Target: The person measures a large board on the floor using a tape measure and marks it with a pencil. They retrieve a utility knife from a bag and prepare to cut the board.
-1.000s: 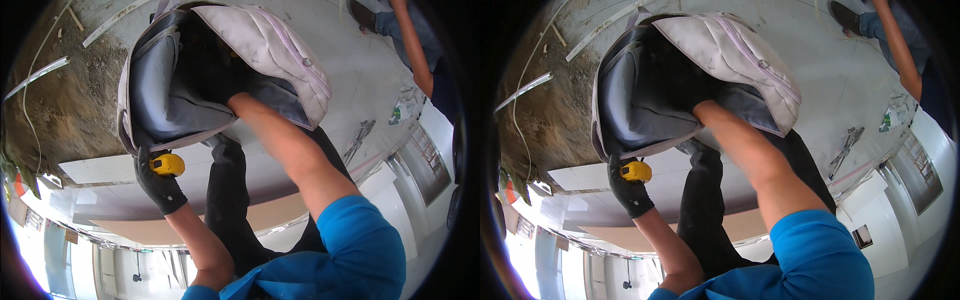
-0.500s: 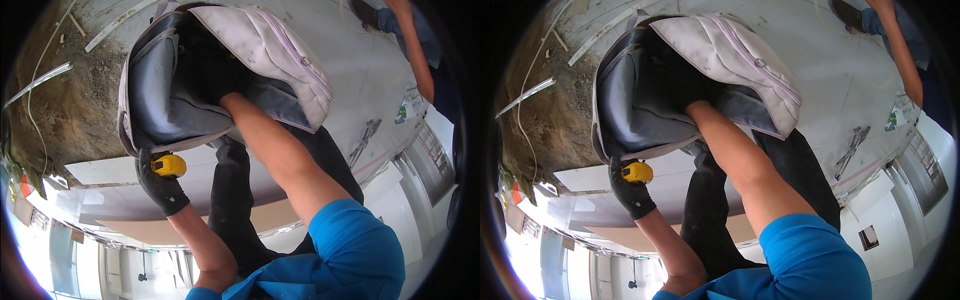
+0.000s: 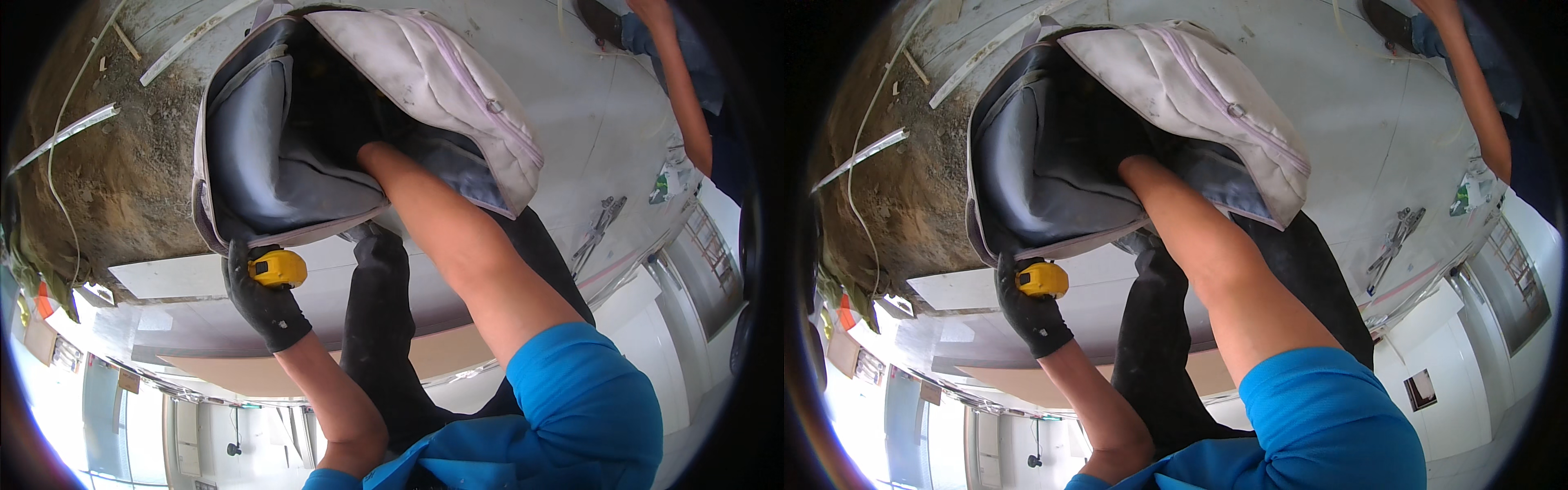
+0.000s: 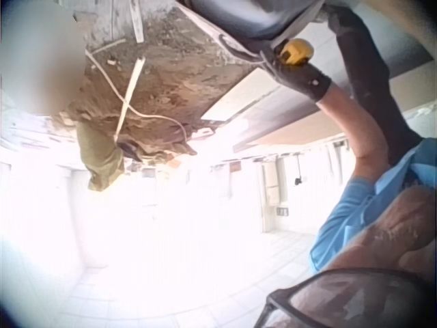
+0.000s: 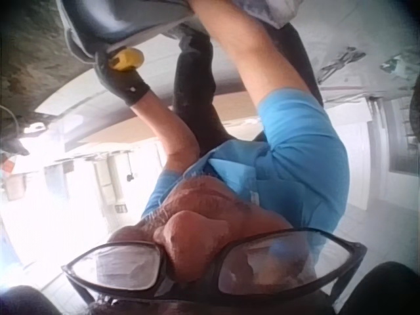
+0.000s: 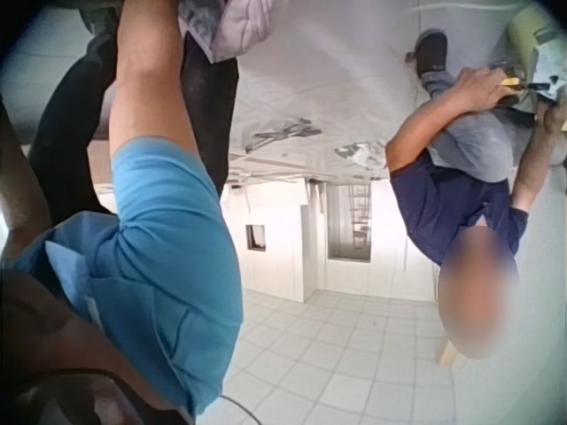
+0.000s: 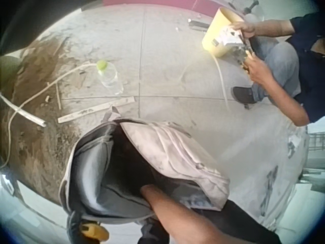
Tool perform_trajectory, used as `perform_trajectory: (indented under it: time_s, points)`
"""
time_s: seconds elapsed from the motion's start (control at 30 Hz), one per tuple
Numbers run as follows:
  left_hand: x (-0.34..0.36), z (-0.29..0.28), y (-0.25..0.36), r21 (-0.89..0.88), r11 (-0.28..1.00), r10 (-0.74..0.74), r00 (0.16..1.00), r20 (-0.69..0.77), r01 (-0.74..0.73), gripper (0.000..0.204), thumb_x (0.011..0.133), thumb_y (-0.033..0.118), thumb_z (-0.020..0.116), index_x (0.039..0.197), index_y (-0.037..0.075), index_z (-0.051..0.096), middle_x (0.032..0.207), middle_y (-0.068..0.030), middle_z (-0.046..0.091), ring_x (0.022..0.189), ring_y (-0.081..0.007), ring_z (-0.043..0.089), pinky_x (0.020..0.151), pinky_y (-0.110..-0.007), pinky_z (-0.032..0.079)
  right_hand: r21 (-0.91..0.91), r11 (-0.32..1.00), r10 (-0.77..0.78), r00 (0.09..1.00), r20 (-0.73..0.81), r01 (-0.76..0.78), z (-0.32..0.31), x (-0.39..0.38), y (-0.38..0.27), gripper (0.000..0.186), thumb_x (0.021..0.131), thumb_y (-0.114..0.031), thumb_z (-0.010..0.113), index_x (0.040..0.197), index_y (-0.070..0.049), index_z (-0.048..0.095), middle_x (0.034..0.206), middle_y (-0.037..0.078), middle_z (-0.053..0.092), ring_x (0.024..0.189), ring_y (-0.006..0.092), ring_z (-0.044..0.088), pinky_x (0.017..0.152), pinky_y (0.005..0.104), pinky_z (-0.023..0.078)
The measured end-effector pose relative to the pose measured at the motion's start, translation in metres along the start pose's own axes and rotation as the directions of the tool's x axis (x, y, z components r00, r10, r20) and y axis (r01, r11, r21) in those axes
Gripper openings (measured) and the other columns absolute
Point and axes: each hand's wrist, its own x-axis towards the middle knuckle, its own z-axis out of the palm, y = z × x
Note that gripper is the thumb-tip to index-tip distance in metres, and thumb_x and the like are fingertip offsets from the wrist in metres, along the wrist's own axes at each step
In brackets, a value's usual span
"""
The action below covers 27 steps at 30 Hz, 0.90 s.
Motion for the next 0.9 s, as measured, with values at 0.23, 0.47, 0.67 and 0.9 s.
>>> perform_trajectory:
  time_s: [0.23, 0.47, 0.67, 0.9]
  points:
    - [0.011, -0.006, -0.005, 0.018, 1.000, -0.018, 1.000, -0.024, 0.018, 0.025, 0.094, 0.018, 0.062, 0.114, 0.003, 0.061, 0.092, -0.0061, 0.064, 0.079, -0.0173, 0.065, 0.067, -0.032, 0.054, 0.026, 0.984, -0.179, 0.983, 0.024, 0.179, 0.003, -0.036, 0.015, 0.041, 0.094, -0.027, 0.057, 0.127, -0.002, 0.058, 0.124, 0.021, 0.058, 0.117, 0.0336, 0.054, 0.102, 0.0428, 0.043]
    - [0.007, 0.001, -0.002, 0.015, 0.999, -0.030, 0.998, -0.050, 0.031, 0.023, 0.094, 0.018, 0.063, 0.112, 0.004, 0.062, 0.090, -0.0052, 0.063, 0.077, -0.0169, 0.064, 0.067, -0.032, 0.053, 0.199, 0.980, -0.102, 0.857, 0.506, -0.001, -0.045, -0.055, 0.013, 0.039, 0.092, -0.028, 0.060, 0.125, -0.008, 0.060, 0.124, 0.017, 0.060, 0.113, 0.0305, 0.057, 0.097, 0.0432, 0.047]
    - [0.005, 0.007, 0.002, -0.005, 1.000, -0.017, 1.000, -0.007, 0.017, 0.020, 0.093, 0.017, 0.064, 0.108, 0.003, 0.062, 0.088, -0.0062, 0.063, 0.075, -0.0173, 0.064, 0.065, -0.031, 0.053, -0.052, 0.969, -0.228, 0.954, 0.193, 0.242, -0.047, -0.041, -0.015, 0.045, 0.096, -0.034, 0.055, 0.134, -0.010, 0.055, 0.136, 0.016, 0.054, 0.125, 0.0316, 0.050, 0.107, 0.0411, 0.039]
    - [-0.016, 0.033, 0.012, 0.010, 1.000, -0.010, 0.999, 0.051, 0.009, 0.017, 0.092, 0.015, 0.066, 0.103, 0.003, 0.062, 0.079, -0.0064, 0.062, 0.066, -0.0179, 0.065, 0.059, -0.029, 0.052, -0.546, 0.775, -0.333, 0.940, 0.075, 0.318, -0.110, -0.042, 0.019, 0.052, 0.096, -0.032, 0.053, 0.142, -0.008, 0.047, 0.142, 0.015, 0.050, 0.129, 0.0298, 0.047, 0.110, 0.0394, 0.035]
